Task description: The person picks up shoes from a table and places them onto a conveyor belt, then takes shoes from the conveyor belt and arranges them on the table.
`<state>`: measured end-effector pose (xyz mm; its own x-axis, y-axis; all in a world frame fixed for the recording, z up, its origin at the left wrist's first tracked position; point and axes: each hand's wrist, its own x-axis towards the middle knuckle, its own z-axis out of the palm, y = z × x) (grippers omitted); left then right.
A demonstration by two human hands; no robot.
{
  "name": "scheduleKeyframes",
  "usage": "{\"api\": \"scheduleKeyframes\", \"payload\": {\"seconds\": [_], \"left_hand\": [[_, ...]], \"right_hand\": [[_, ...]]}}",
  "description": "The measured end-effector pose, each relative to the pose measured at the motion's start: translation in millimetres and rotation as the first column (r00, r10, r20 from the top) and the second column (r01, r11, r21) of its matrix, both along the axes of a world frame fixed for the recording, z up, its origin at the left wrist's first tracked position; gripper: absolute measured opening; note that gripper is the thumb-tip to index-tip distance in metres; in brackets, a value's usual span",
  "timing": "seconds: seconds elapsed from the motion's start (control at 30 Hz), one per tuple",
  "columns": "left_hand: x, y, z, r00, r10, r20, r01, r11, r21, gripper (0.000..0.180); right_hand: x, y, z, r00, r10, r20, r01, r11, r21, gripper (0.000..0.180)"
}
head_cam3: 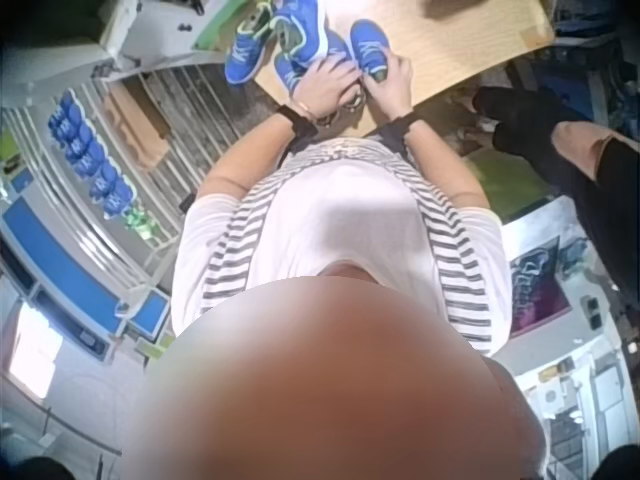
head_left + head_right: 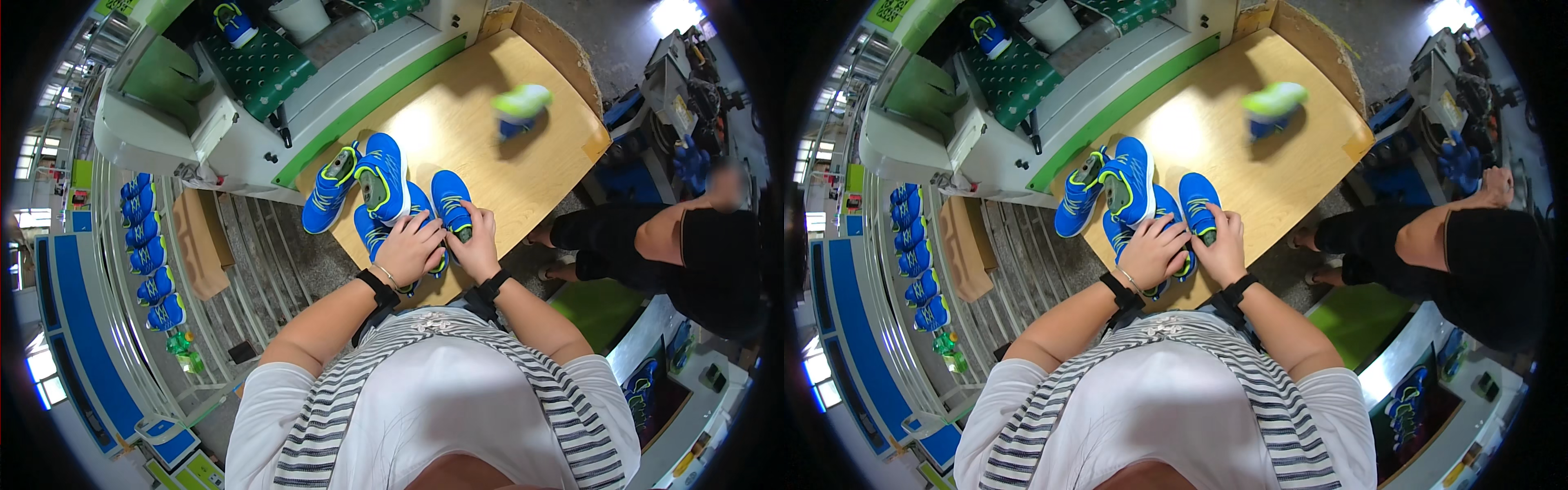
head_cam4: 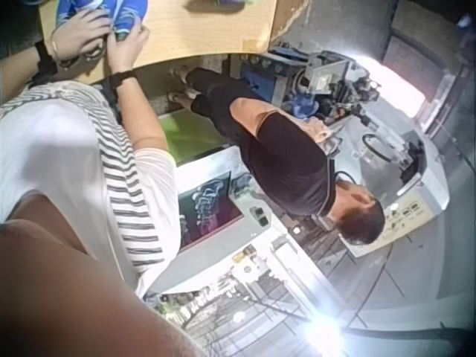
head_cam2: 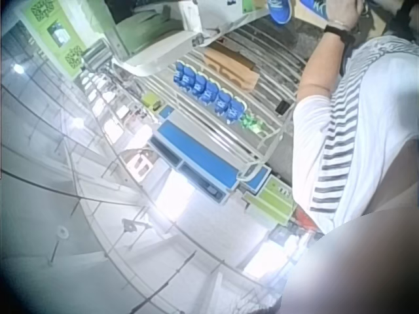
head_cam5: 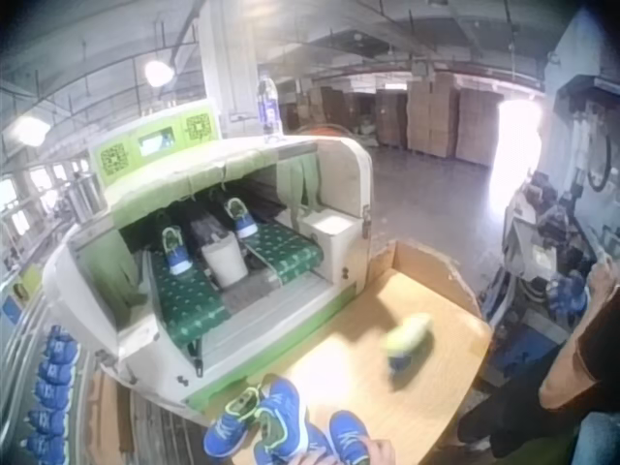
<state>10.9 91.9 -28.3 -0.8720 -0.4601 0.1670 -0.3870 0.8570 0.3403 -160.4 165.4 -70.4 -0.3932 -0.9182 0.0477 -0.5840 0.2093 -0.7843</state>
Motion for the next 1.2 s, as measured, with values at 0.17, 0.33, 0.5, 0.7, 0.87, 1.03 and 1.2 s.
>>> {"api": "scheduleKeyframes", "payload": {"seconds": [0.17, 0.33, 0.5, 0.7, 0.87, 1.03, 1.2], "left_hand": [[-5, -5, 6, 0.999, 0.001, -0.033, 0.0, 1.0, 0.025, 0.035], [-33, -59, 21, 0.949, 0.222, -0.224, -0.169, 0.958, 0.233, 0.045], [-92, -141, 8, 0.72, 0.691, -0.056, -0.645, 0.697, 0.314, 0.089], [-105, -200, -19, 0.493, 0.759, 0.426, -0.863, 0.363, 0.353, 0.105], [-134, -166, -35, 0.723, 0.687, -0.073, -0.631, 0.7, 0.334, 0.102], [-157, -170, -87, 0.768, 0.596, -0.235, -0.294, 0.654, 0.697, 0.107], [-143, -184, -54, 0.745, 0.659, -0.101, -0.08, 0.239, 0.968, 0.081]], "right_hand": [[-3, 0, 0, 1.0, 0.024, 0.005, -0.024, 1.0, 0.018, 0.071], [-6, 10, 6, 0.993, 0.072, 0.096, -0.075, 0.997, 0.028, 0.084], [-11, 17, 10, 0.975, 0.055, 0.213, -0.068, 0.996, 0.055, 0.084], [-37, 36, 20, 0.945, -0.217, 0.247, 0.213, 0.976, 0.043, 0.075], [-64, 49, -5, 0.875, -0.397, 0.277, 0.425, 0.904, -0.049, 0.082], [-55, 38, -3, 0.846, -0.381, 0.372, 0.425, 0.904, -0.042, 0.086], [-75, 16, 11, 0.776, -0.382, 0.502, 0.486, 0.869, -0.09, 0.071]]}}
